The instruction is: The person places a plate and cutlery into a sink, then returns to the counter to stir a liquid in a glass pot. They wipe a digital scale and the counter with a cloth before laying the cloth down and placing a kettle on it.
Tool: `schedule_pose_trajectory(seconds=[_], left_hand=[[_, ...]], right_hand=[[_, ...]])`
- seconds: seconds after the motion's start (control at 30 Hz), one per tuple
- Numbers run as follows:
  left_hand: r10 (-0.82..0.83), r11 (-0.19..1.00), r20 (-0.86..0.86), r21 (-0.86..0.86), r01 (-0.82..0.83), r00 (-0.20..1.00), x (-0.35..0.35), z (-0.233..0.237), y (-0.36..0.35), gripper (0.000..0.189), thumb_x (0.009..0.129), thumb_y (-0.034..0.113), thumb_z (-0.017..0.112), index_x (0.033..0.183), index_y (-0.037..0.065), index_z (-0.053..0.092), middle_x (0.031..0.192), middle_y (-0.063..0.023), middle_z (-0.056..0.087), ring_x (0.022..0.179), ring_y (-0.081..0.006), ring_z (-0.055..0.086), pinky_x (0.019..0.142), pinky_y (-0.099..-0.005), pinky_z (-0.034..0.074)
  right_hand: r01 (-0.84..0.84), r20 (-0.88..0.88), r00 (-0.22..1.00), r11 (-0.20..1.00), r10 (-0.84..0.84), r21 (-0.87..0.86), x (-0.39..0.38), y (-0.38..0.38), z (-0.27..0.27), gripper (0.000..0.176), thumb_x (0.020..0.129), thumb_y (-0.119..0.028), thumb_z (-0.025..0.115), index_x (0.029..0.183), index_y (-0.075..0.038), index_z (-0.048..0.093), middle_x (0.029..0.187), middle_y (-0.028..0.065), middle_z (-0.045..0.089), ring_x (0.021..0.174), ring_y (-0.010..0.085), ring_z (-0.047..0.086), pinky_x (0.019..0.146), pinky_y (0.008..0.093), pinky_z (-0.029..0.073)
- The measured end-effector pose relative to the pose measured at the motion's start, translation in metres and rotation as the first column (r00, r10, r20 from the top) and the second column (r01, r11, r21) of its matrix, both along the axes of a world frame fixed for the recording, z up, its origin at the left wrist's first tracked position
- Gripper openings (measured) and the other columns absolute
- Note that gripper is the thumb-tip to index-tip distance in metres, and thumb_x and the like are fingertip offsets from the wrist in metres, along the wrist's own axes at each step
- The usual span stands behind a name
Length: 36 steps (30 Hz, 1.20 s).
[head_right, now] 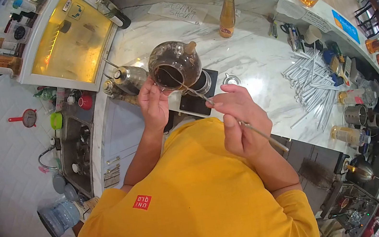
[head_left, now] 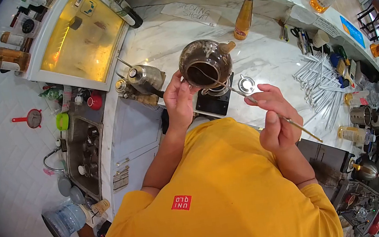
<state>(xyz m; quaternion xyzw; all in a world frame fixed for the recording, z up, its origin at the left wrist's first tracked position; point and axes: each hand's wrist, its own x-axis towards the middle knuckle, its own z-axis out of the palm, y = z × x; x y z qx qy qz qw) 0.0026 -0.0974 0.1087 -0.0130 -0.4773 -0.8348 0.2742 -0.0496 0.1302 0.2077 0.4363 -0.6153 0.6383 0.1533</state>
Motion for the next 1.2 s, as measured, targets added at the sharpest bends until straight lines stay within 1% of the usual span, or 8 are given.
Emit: schedule_pose_trajectory(seconds=[0.33, 0.57, 0.67, 0.77, 0.8, 0.9, 1.03, 1.2], left_hand=[[-0.005, 1.0, -0.062, -0.009, 0.005, 0.998, 0.002, 0.004, 0.002, 0.021, 0.105, 0.015, 0.054, 0.11, -0.004, 0.06, 0.138, -0.0111, 0.05, 0.12, -0.0209, 0.061, 0.101, -0.0402, 0.055], [-0.008, 1.0, -0.039, -0.017, 0.007, 0.999, 0.0, 0.007, 0.003, 0.019, 0.105, 0.015, 0.054, 0.105, -0.002, 0.061, 0.138, -0.0106, 0.051, 0.12, -0.0211, 0.061, 0.101, -0.039, 0.055], [-0.022, 1.0, 0.002, -0.001, 0.022, 1.0, -0.002, 0.004, 0.003, 0.017, 0.105, 0.014, 0.054, 0.099, -0.001, 0.06, 0.138, -0.0115, 0.051, 0.119, -0.0215, 0.062, 0.1, -0.0404, 0.056], [0.006, 1.0, 0.079, -0.024, -0.005, 0.997, -0.003, 0.001, 0.002, 0.019, 0.105, 0.012, 0.054, 0.091, 0.0, 0.057, 0.138, -0.0141, 0.052, 0.115, -0.0225, 0.064, 0.099, -0.0424, 0.058], [0.032, 0.998, 0.118, -0.055, -0.026, 0.992, -0.005, 0.006, 0.003, 0.02, 0.105, 0.012, 0.054, 0.089, 0.0, 0.056, 0.138, -0.0151, 0.052, 0.114, -0.0227, 0.065, 0.098, -0.0427, 0.058], [0.098, 0.987, 0.221, -0.147, -0.066, 0.97, -0.009, 0.0, -0.002, 0.017, 0.105, 0.012, 0.054, 0.092, 0.002, 0.059, 0.134, -0.0131, 0.057, 0.113, -0.0207, 0.064, 0.095, -0.0421, 0.059], [0.169, 0.982, 0.335, -0.138, -0.129, 0.927, -0.016, -0.011, -0.005, 0.019, 0.105, 0.013, 0.056, 0.089, 0.004, 0.06, 0.129, -0.011, 0.06, 0.11, -0.0188, 0.064, 0.093, -0.0426, 0.06], [0.212, 0.977, 0.387, -0.094, -0.19, 0.897, -0.021, -0.022, -0.009, 0.021, 0.105, 0.015, 0.057, 0.086, 0.005, 0.058, 0.117, -0.0085, 0.062, 0.105, -0.0166, 0.064, 0.092, -0.043, 0.06]], right_hand=[[0.001, -0.082, 0.997, 0.999, 0.002, 0.045, 0.004, -0.005, -0.003, 0.016, 0.098, -0.001, 0.051, 0.11, 0.002, 0.061, 0.09, 0.0193, 0.072, 0.085, 0.0296, 0.072, 0.095, 0.0524, 0.052], [-0.013, 0.014, 1.0, 0.999, 0.013, -0.038, 0.005, -0.006, -0.011, 0.016, 0.101, -0.001, 0.048, 0.112, 0.003, 0.059, 0.092, 0.0197, 0.072, 0.086, 0.0306, 0.073, 0.094, 0.0518, 0.053], [0.081, 0.058, 0.996, 0.991, -0.075, -0.111, 0.006, -0.012, -0.022, 0.018, 0.104, -0.002, 0.045, 0.113, 0.004, 0.059, 0.095, 0.0193, 0.073, 0.087, 0.0293, 0.073, 0.093, 0.0479, 0.054], [0.135, 0.447, 0.892, 0.982, -0.064, -0.129, 0.011, -0.011, -0.023, 0.023, 0.108, -0.007, 0.04, 0.116, 0.005, 0.058, 0.099, 0.0192, 0.074, 0.089, 0.0277, 0.074, 0.094, 0.0421, 0.053], [0.125, 0.531, 0.847, 0.975, -0.009, -0.183, 0.005, -0.011, -0.029, 0.028, 0.11, -0.014, 0.039, 0.118, 0.005, 0.057, 0.101, 0.0193, 0.074, 0.094, 0.0275, 0.073, 0.096, 0.0375, 0.052], [0.187, 0.748, 0.657, 0.94, 0.096, -0.285, -0.01, -0.013, -0.042, 0.03, 0.11, -0.019, 0.04, 0.119, 0.005, 0.056, 0.104, 0.0206, 0.073, 0.101, 0.0284, 0.072, 0.098, 0.0373, 0.051], [0.219, 0.82, 0.558, 0.93, 0.13, -0.296, -0.024, -0.011, -0.053, 0.031, 0.111, -0.021, 0.042, 0.119, 0.005, 0.055, 0.11, 0.0232, 0.071, 0.104, 0.0312, 0.071, 0.099, 0.0388, 0.052], [0.215, 0.817, 0.565, 0.935, 0.118, -0.283, -0.026, -0.004, -0.057, 0.031, 0.111, -0.021, 0.042, 0.119, 0.006, 0.055, 0.108, 0.0246, 0.071, 0.102, 0.0327, 0.072, 0.099, 0.0401, 0.053]])
